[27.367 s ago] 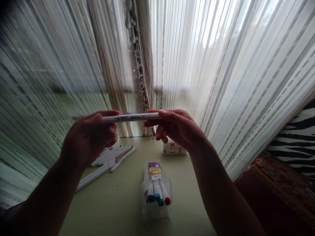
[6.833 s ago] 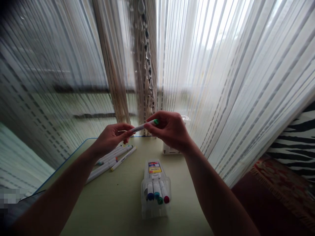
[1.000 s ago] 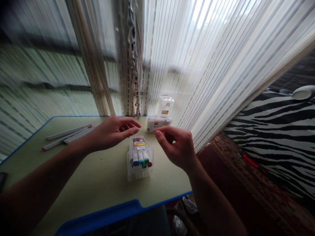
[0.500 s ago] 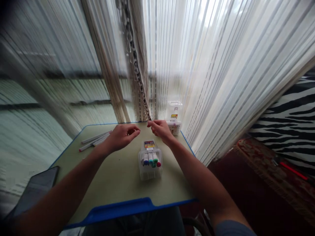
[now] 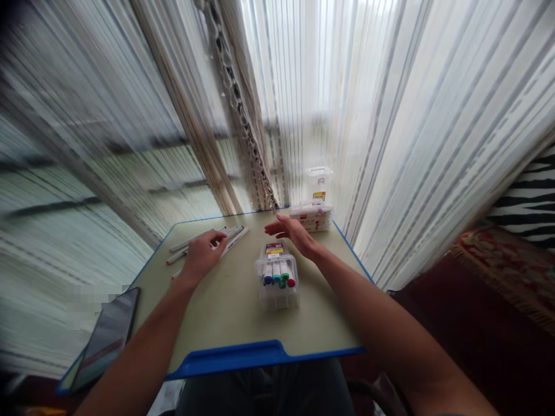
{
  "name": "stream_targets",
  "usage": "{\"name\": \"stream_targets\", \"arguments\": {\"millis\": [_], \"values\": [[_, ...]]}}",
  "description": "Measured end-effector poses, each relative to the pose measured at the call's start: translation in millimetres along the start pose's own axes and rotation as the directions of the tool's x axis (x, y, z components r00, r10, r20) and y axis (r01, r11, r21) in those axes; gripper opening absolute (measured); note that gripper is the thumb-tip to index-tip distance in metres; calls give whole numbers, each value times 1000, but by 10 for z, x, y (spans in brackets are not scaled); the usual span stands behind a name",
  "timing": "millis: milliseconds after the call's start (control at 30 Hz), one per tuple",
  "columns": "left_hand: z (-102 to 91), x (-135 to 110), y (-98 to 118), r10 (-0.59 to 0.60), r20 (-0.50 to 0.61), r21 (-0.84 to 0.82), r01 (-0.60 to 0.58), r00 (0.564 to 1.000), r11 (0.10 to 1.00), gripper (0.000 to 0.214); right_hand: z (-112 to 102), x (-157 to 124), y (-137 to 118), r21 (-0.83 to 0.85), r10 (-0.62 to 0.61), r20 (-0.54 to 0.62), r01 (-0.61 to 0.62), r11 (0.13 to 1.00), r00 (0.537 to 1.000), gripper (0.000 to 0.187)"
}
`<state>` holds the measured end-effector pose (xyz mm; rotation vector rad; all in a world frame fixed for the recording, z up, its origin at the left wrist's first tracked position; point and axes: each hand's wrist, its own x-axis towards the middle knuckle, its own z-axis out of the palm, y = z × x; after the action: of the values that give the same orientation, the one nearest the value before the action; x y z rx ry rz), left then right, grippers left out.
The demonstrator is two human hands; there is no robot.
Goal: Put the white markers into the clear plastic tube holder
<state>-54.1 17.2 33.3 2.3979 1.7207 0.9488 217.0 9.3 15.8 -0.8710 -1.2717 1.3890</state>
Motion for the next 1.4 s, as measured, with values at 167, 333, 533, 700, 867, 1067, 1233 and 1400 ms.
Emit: {"name": "stream_targets", "arguments": {"millis": [167,333,533,700,867,1067,1233,1400], "values": [[150,-42,-70,43,101,107,-54,994,993,25,-27,12,44,4,31,-32,-31,999,999,55],[207,-39,-71,74,146,192,-102,986,976,32,-17,8,35,5,30,-44,-29,1000,999,53],[300,-18,-37,94,141,180,-118,986,977,35,8,-8,4,-6,7,-40,-7,1000,999,52],[273,6,2,118,70,61,-123,990,991,32,26,-31,-69,-57,-69,-67,65,996,995,50],[71,-47,212,115,-62,-164,-124,991,979,31,64,-66,-142,-255,-242,-144,200,946,960,44],[-8,-157,419,233,-75,-525,-237,970,818,28,180,-158,-238,-442,-411,-80,337,831,908,48],[46,-191,439,146,-22,-704,-119,989,701,28,229,-175,-265,-333,-382,-63,342,879,922,28],[32,-150,451,14,36,-783,19,999,622,32,160,-121,-196,-161,-337,-127,316,935,933,21]]}}
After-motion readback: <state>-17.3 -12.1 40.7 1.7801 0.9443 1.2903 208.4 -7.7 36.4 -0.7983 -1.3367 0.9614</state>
